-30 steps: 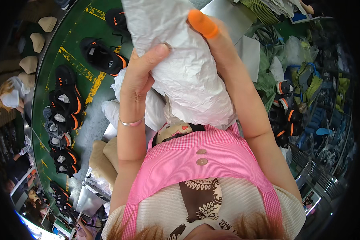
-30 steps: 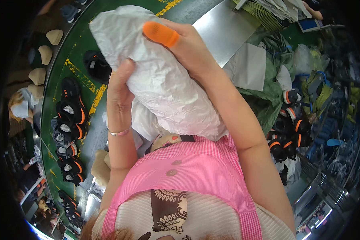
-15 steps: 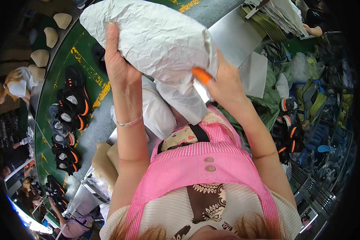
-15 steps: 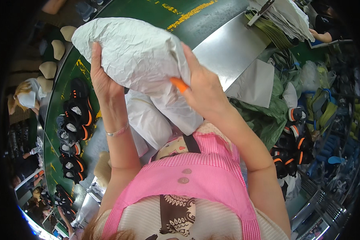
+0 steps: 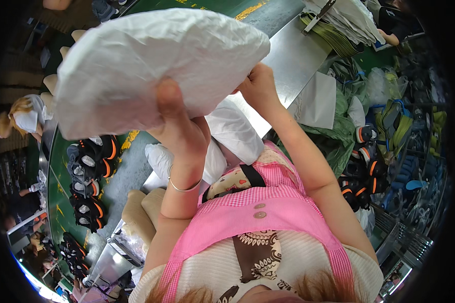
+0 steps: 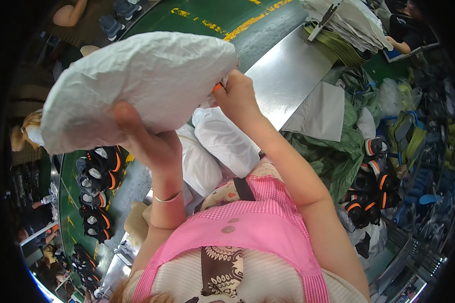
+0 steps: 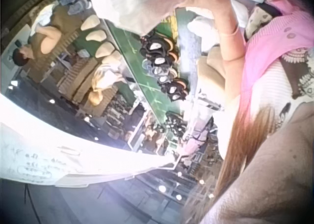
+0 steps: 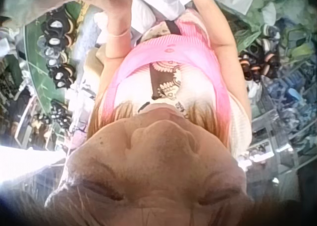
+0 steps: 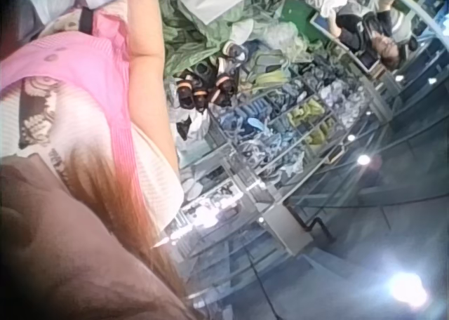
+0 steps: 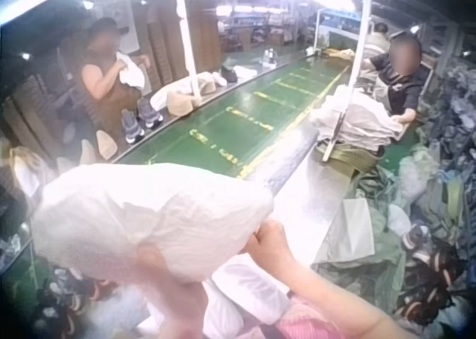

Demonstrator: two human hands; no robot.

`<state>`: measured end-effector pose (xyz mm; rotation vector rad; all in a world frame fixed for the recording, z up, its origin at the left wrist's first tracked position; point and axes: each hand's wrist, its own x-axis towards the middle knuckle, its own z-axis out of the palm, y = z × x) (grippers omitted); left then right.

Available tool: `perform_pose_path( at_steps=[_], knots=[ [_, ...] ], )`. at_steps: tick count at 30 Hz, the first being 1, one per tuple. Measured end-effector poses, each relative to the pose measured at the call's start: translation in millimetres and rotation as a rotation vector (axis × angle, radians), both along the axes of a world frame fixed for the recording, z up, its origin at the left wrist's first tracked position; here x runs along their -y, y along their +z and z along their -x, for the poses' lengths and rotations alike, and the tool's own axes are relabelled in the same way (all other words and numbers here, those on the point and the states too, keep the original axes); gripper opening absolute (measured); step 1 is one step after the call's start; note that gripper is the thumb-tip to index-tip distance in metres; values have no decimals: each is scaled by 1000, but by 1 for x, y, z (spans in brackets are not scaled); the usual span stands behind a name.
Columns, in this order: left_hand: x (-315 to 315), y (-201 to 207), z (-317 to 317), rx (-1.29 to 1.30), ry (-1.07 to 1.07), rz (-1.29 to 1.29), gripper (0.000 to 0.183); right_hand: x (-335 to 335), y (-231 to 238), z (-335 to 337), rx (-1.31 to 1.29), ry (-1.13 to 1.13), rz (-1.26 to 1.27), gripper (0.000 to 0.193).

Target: The person repeatedly takes black and orange sneakers from a conveyor belt, inserts white tissue paper into each shoe, and places the stuffed shoes back onto the belt. The person handles the shoes one at a time in a continuous loop.

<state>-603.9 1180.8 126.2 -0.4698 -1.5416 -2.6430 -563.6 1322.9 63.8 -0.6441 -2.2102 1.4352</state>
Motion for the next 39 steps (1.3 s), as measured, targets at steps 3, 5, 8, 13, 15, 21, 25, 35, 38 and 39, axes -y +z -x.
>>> perform_pose_path(
  at_steps=[3, 5, 8, 13, 15, 21, 25, 35, 38, 39],
  knots=[
    [17, -28, 3, -141, -78, 25, 42, 5, -5, -1, -116, 175, 674, 33],
    [22, -32, 4, -99, -74, 21, 42, 1, -15, -16, -370, 353, 1178, 48],
    [27, -37, 6, -60, -93, -11, 46, -10, -24, -39, -394, 496, 1418, 61],
    [30, -28, 11, 138, -101, -86, 53, -14, -17, -49, -683, 741, 1593, 66],
    [28, -28, 14, 160, -106, -96, 54, -17, -9, -53, -625, 713, 1680, 70],
    [8, 1, 27, 284, -363, -35, 61, 15, 3, -37, -705, 589, 1673, 83],
    [-5, -18, 29, 413, -316, -60, 66, 11, 12, -27, -584, 372, 1561, 71],
    [-7, -61, 39, 568, -206, -122, 79, 12, -14, -23, -51, 557, 833, 42],
    [-4, -71, 57, 475, -179, -221, 72, -8, -23, -15, -207, 269, 600, 37],
    [-4, -73, 59, 433, -206, -242, 69, -7, -22, -8, -344, 172, 687, 41]
  ],
)
